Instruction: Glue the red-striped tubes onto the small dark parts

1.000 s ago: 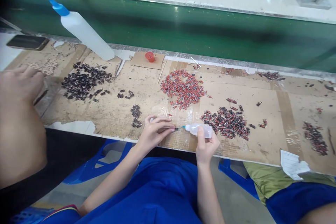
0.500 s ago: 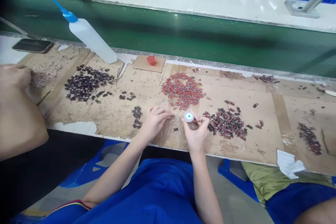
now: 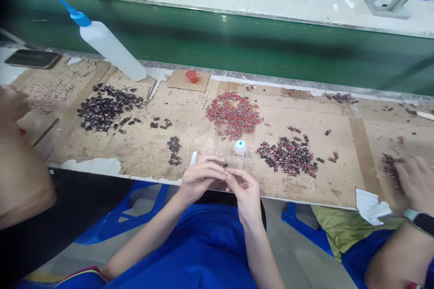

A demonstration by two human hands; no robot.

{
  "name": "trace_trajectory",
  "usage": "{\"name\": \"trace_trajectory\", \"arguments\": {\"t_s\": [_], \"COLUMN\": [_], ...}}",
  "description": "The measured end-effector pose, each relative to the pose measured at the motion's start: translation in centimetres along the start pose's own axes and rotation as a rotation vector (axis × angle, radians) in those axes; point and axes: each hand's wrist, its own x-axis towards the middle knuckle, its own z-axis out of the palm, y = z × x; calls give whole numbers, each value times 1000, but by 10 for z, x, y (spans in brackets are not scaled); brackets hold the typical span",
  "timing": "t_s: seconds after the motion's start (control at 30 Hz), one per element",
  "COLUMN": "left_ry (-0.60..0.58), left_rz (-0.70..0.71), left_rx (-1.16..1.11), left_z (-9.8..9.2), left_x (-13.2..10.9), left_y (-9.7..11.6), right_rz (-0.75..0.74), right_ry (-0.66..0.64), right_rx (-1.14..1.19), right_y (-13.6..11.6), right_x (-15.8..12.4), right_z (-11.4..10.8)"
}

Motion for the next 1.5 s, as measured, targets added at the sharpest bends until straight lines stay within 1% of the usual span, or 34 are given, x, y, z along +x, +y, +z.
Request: {"name": "trace_trajectory", "arguments": {"t_s": [0.07, 0.13, 0.23, 0.33, 0.4, 0.47, 0.6, 0.8, 0.97, 1.13, 1.27, 1.37, 1.5], "left_ry": [9, -2, 4, 74, 97, 86, 44, 77, 73, 118, 155, 159, 153], "left_rz": [18, 26, -58, -145, -140, -134, -186, -343, -362, -480, -540, -544, -532], "left_rx": [42, 109, 267, 443, 498, 504, 418, 143, 62, -65, -129, -156, -177], "left_z": [1, 1, 3, 7, 10, 12, 10, 6, 5, 7, 10, 11, 9], "left_x": [-3, -6, -9, -13, -15, -15, -13, -7, -5, -5, -4, -3, -1], "left_y": [-1, -4, -9, -17, -22, -24, -21, -4, 0, 5, 13, 17, 25], "right_rz": [48, 52, -15, -84, -101, -102, -96, -167, -196, -231, -349, -487, -706], "right_ry": [17, 60, 198, 329, 348, 334, 318, 335, 335, 350, 359, 376, 361], "right_rx": [34, 33, -35, -112, -140, -164, -244, -292, -310, -295, -367, -470, -609], "right_y": [-1, -3, -5, -4, -1, 4, 12, 13, 12, 13, 19, 21, 14], "right_x": [0, 0, 1, 5, 8, 10, 8, 5, 5, -1, -6, -8, -15], "right_z": [-2, -5, -8, -8, -6, -3, 2, 3, 5, 10, 10, 8, 7]}}
